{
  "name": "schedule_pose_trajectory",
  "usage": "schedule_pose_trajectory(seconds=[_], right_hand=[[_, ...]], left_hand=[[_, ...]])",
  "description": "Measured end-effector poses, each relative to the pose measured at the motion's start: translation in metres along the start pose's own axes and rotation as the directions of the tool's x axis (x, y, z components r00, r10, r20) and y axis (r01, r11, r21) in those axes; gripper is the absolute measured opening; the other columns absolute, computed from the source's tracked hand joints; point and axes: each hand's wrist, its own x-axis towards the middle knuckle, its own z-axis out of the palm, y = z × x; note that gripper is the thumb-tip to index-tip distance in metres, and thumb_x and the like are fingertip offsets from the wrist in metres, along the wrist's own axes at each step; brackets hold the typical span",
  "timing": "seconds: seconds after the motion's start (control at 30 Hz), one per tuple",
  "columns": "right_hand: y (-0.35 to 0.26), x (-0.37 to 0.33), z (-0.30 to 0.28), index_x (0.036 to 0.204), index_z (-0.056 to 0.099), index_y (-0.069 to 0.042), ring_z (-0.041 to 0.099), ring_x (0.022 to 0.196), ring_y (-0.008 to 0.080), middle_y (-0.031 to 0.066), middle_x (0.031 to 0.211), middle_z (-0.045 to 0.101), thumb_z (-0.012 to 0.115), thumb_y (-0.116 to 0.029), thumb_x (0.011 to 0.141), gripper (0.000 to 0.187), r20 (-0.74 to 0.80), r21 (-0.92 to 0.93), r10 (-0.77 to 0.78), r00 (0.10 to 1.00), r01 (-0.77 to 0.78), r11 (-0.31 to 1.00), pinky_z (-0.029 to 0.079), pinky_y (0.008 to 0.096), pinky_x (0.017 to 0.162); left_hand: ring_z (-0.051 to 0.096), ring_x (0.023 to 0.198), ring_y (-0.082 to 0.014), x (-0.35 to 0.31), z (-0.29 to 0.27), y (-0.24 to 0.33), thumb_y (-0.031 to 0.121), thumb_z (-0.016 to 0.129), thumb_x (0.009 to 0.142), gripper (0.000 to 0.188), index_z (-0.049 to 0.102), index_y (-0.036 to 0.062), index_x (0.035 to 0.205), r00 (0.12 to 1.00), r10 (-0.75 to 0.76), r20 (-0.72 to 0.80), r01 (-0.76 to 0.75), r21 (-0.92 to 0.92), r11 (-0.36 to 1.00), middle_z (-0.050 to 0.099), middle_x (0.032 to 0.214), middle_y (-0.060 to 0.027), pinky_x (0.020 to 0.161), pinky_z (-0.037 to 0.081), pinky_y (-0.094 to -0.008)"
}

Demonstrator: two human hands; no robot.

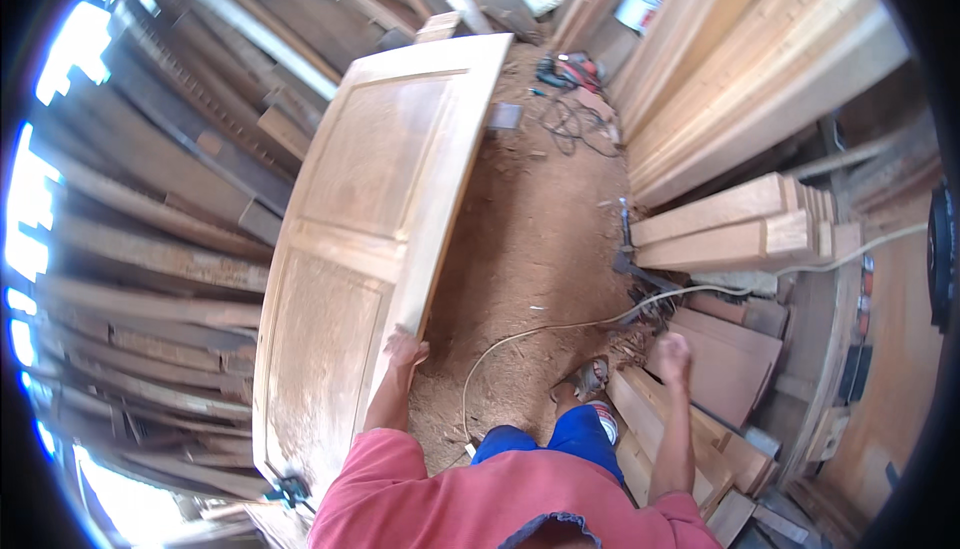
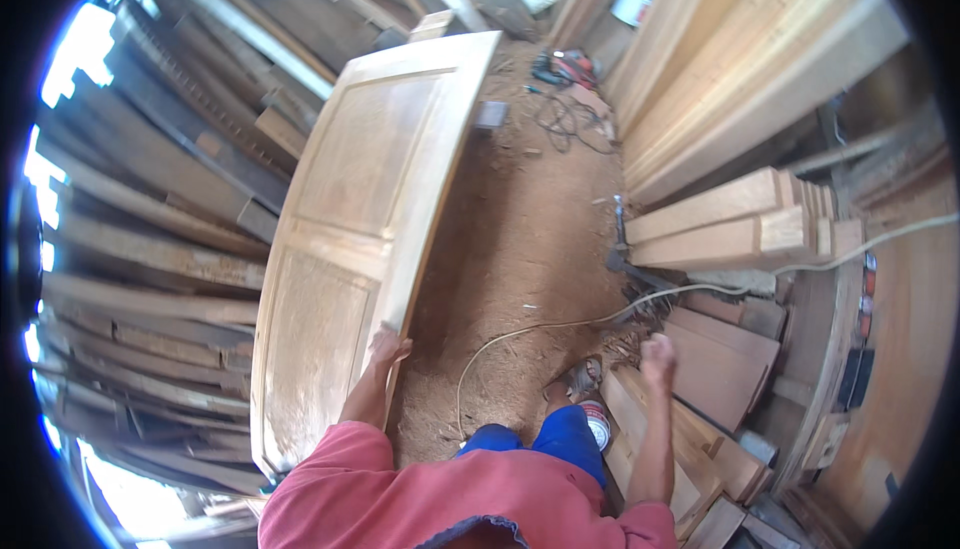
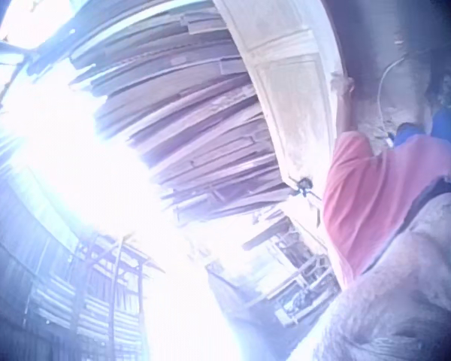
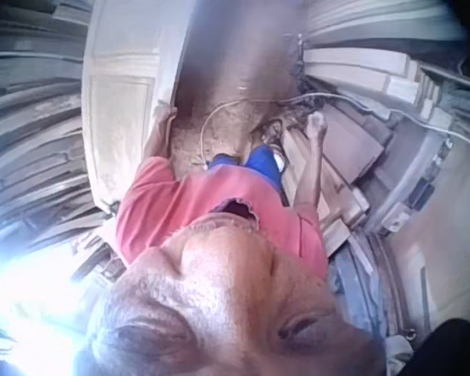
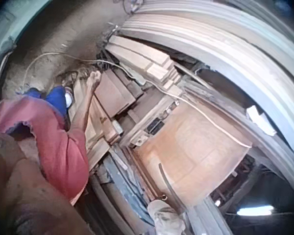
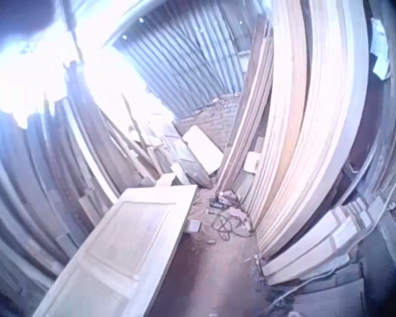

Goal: The person uses an electric planer to smooth the surface and edges of a large wooden door, then uses a hammer and a small tool to work on the door's joints.

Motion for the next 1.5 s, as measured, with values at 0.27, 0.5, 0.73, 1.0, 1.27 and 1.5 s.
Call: schedule_pose_trajectory(seconds=[0.27,0.5,0.73,1.0,1.27,1.5], right_hand=[[-0.448,-0.13,0.044,0.137,0.054,0.006,0.062,0.116,0.0225,0.0152,0.126,0.066,0.059,-0.046,0.1,0.064,0.473,0.786,-0.778,0.414,0.201,0.585,0.049,0.0378,0.101],[-0.611,-0.426,0.015,0.145,0.038,0.014,0.058,0.122,0.0321,0.0294,0.134,0.056,0.053,-0.065,0.097,0.094,-0.129,0.931,-0.841,-0.526,-0.355,0.08,0.043,0.0461,0.109],[-0.626,-0.632,0.005,0.143,0.041,0.012,0.058,0.119,0.0298,0.0267,0.131,0.058,0.053,-0.064,0.097,0.089,-0.575,0.73,-0.467,-0.672,-0.679,0.077,0.044,0.0446,0.107],[-0.641,-0.728,0.033,0.14,0.044,0.01,0.059,0.115,0.0273,0.0236,0.127,0.06,0.053,-0.062,0.098,0.084,-0.752,0.542,-0.245,-0.612,-0.786,0.298,0.045,0.0429,0.104],[-0.663,-0.771,0.056,0.138,0.048,0.007,0.06,0.111,0.0248,0.0206,0.123,0.062,0.053,-0.061,0.099,0.079,-0.923,0.227,-0.184,-0.337,-0.866,0.445,0.046,0.0411,0.102],[-0.662,-0.818,0.054,0.136,0.051,0.005,0.061,0.107,0.0225,0.0179,0.119,0.064,0.053,-0.06,0.099,0.075,-0.966,0.024,-0.198,-0.166,-0.82,0.572,0.047,0.0396,0.1]], left_hand=[[0.022,0.15,-0.0482,-0.104,0.036,-0.072,0.043,0.068,0.086,0.092,0.023,0.0093,0.159,0.96,0.142,-0.24,-0.184,-0.161,0.97,0.024,0.16,-0.0315,0.121,0.022,-0.0575],[0.039,0.143,-0.0444,-0.262,0.17,-0.186,0.044,0.066,0.088,0.077,0.042,0.0063,0.151,0.927,0.234,-0.293,-0.335,-0.362,0.87,0.043,0.153,-0.0266,0.115,0.036,-0.0523],[0.063,0.117,-0.0402,-0.399,0.435,-0.303,0.042,0.058,0.093,0.051,0.066,0.0046,0.127,0.967,-0.049,0.252,0.223,-0.728,0.649,0.067,0.122,-0.0274,0.101,0.049,-0.0486],[0.07,0.101,-0.0386,-0.552,0.515,-0.358,0.038,0.061,0.091,0.045,0.072,0.0023,0.115,0.604,-0.671,0.43,0.492,-0.863,-0.111,0.072,0.11,-0.0253,0.087,0.054,-0.0439],[0.065,0.079,-0.0257,-0.57,0.563,-0.216,0.036,0.061,0.092,0.041,0.071,0.0026,0.113,0.37,-0.598,0.711,0.14,-0.679,-0.721,0.07,0.087,-0.0138,0.07,0.05,-0.0411],[0.061,0.073,-0.022,-0.567,0.53,-0.065,0.035,0.062,0.093,0.038,0.072,0.0037,0.11,0.462,-0.354,0.813,0.225,-0.494,-0.84,0.069,0.084,-0.0104,0.064,0.046,-0.039]])
